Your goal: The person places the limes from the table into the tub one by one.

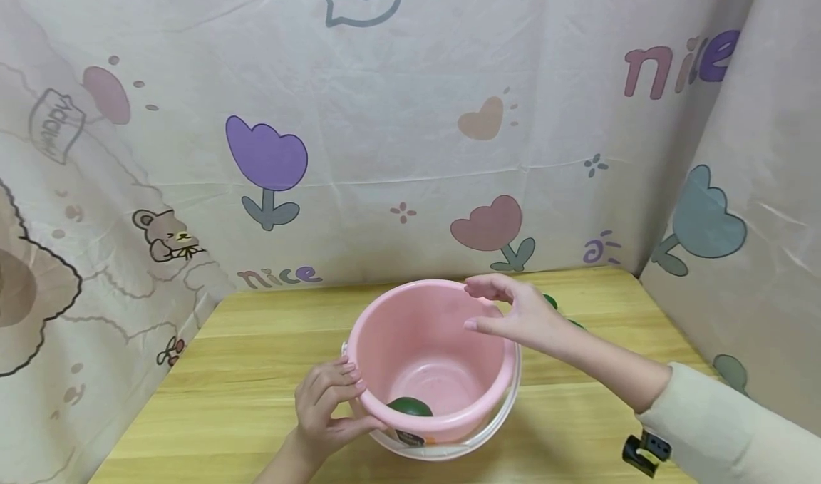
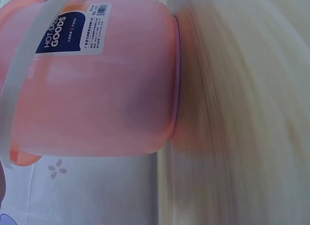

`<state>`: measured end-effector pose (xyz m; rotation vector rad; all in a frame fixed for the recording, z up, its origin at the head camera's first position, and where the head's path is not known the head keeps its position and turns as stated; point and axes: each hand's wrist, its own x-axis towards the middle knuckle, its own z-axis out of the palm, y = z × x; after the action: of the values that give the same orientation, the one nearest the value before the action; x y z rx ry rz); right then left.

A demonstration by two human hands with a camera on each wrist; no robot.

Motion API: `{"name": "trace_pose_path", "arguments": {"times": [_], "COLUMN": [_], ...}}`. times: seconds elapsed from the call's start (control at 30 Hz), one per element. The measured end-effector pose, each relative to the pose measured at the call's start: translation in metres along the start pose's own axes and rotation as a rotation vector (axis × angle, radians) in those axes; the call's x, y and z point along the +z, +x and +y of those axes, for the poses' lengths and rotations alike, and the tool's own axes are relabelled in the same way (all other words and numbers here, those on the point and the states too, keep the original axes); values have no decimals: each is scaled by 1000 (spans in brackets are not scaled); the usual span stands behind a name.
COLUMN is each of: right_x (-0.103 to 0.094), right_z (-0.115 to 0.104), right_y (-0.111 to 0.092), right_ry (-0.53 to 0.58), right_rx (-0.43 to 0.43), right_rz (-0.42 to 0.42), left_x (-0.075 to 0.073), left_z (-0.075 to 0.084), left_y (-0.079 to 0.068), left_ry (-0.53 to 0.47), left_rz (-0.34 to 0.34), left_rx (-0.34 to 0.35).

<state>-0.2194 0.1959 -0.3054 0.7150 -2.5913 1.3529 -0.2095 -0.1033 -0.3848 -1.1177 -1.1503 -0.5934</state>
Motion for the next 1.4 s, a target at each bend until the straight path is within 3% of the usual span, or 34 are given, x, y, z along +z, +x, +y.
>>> {"name": "trace_pose_path", "arguments": {"times": [0.93, 1.4], "right_x": [-12, -19], "right_z": [13, 19], "right_y": [-3, -3], "right_ry": [-52, -26], "right_rx": [53, 18], "right_rz": [49, 106], "left_x": [-3, -3], "left_z": [1, 2], "left_y": [1, 2], "left_ry": [-3, 4], "left_rz": [-24, -36], "left_rx": [-4, -19]}}
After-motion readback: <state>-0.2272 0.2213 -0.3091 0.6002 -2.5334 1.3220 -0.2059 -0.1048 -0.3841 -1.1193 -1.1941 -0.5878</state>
